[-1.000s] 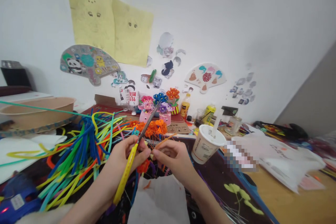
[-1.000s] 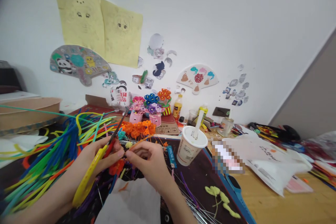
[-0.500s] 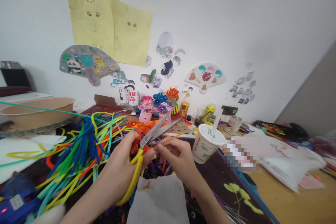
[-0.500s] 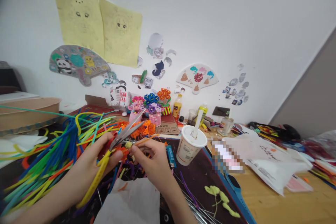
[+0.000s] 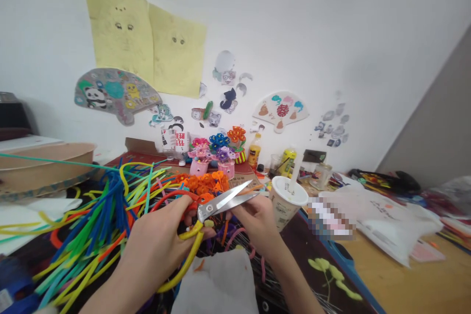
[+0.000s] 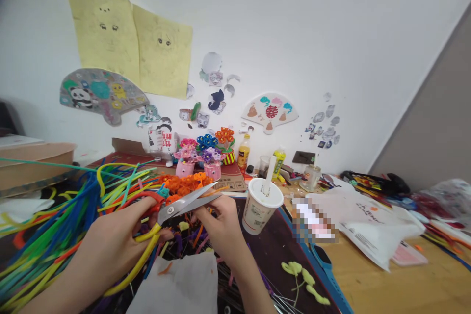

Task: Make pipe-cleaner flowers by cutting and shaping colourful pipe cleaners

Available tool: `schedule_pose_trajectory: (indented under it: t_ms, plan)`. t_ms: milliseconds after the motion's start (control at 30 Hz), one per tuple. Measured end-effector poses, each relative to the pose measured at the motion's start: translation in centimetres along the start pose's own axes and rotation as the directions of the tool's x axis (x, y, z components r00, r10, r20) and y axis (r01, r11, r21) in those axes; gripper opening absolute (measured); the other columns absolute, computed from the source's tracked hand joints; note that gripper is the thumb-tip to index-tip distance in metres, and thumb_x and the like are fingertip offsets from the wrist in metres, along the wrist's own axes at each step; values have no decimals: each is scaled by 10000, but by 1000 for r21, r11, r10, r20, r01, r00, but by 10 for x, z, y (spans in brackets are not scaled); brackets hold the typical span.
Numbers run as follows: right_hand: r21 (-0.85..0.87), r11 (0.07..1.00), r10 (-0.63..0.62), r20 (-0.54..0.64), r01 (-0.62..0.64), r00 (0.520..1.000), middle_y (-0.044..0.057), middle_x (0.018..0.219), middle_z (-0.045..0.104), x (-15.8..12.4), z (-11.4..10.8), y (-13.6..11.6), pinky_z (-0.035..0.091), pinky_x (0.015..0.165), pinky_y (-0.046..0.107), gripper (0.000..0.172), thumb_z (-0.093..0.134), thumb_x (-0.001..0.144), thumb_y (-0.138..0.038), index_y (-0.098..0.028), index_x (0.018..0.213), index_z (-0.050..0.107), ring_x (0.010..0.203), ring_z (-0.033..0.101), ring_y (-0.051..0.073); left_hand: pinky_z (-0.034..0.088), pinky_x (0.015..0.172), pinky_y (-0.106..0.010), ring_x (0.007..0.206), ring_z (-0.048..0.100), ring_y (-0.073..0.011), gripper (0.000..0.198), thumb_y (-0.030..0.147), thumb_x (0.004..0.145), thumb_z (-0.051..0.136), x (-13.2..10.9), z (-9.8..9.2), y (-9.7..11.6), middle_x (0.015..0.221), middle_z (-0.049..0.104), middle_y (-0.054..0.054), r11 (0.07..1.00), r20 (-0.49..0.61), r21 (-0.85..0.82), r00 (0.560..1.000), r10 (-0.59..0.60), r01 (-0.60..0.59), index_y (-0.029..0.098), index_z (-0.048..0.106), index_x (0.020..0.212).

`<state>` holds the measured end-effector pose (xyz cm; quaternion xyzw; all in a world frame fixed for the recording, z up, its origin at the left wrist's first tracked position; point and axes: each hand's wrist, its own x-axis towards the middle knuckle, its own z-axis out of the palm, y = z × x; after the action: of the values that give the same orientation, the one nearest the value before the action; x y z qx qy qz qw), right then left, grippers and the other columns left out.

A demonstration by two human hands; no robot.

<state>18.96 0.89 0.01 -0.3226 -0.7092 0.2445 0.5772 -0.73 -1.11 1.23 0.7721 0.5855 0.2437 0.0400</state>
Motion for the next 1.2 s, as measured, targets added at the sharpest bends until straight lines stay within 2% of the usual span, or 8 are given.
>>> schedule_pose_trajectory:
  t_ms: [300,633,933,1200]
  plan:
    - [-42,998,-38,2,38,999,3,600,631,1,-4,-2,440,620,231,317,579,878,-183,-179,566,633,614,596,148,325,561,-257,658,647,-217,253,479,830,560,0,2,-3,697,653,27,999,6,23,999,40,-40,256,468,755]
    - [-19,1000,9,50,-8,999,16,607,620,2,-5,-2,441,615,260,355,565,912,-274,-186,574,629,622,584,168,310,544,-251,600,600,-205,296,486,843,519,0,1,-2,624,590,37,1000,64,-7,997,31,-31,267,387,693]
    - [-21,1000,15,48,-14,999,9,578,612,2,-4,-1,444,604,255,362,568,913,-305,-188,574,620,594,583,161,368,620,-302,760,679,-286,104,360,830,487,1,-2,3,804,704,-30,1000,178,12,984,-18,16,269,436,820]
    - [-41,999,24,40,-22,999,13,577,617,2,-4,-1,441,601,262,354,573,909,-290,-184,575,623,589,577,163,354,579,-283,727,688,-270,124,354,872,466,-1,-3,3,791,714,-42,999,204,37,979,9,-17,262,432,797]
